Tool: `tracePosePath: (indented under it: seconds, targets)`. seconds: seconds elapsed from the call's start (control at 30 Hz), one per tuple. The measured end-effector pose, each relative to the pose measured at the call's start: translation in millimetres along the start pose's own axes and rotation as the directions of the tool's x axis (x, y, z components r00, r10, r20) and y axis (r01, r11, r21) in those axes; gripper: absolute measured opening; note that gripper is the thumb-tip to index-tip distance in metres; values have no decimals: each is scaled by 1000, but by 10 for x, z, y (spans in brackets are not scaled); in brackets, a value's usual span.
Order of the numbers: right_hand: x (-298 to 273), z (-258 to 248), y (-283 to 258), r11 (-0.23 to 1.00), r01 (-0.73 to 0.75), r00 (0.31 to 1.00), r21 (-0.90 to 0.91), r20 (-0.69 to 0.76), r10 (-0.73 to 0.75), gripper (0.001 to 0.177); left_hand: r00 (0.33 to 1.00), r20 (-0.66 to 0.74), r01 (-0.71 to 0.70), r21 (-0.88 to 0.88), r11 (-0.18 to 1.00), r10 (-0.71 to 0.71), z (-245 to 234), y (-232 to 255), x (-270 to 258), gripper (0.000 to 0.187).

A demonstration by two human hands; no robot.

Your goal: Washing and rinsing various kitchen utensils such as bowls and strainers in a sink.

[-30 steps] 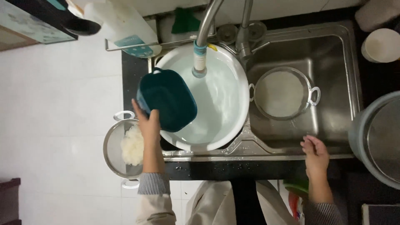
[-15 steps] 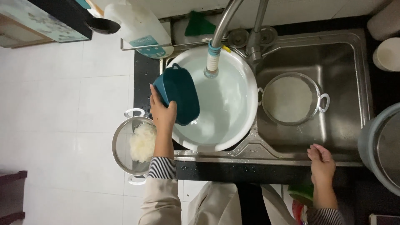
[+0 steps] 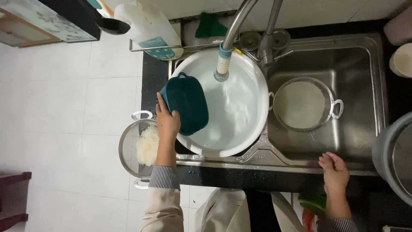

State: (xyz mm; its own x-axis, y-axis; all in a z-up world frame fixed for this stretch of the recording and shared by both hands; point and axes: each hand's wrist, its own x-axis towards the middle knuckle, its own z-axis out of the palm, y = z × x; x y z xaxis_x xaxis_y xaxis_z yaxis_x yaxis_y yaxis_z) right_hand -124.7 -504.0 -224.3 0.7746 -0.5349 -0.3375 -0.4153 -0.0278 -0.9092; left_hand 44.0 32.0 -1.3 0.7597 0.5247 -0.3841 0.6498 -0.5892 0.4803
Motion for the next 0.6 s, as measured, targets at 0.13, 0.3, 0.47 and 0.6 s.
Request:
tracePosePath:
  seconds: [0.13, 0.3, 0.47, 0.6]
  targets:
    - [19, 15, -22, 998, -64, 998, -9, -19, 64, 20, 998, 14, 68, -61, 996, -68, -34, 18, 34, 79]
    - [24, -1, 18, 1000, -18, 1000, 2, -11, 18, 19, 995, 31, 92, -85, 992, -90, -29, 35, 100, 76]
    - [-79, 23, -232, 997, -63, 998, -43, 6, 63, 22, 999, 17, 52, -35, 998, -52, 72, 31, 261, 76]
    - [-13, 5, -108, 998, -38, 999, -46, 16, 38, 23, 997, 32, 66, -15, 998, -66, 68, 222, 245, 75]
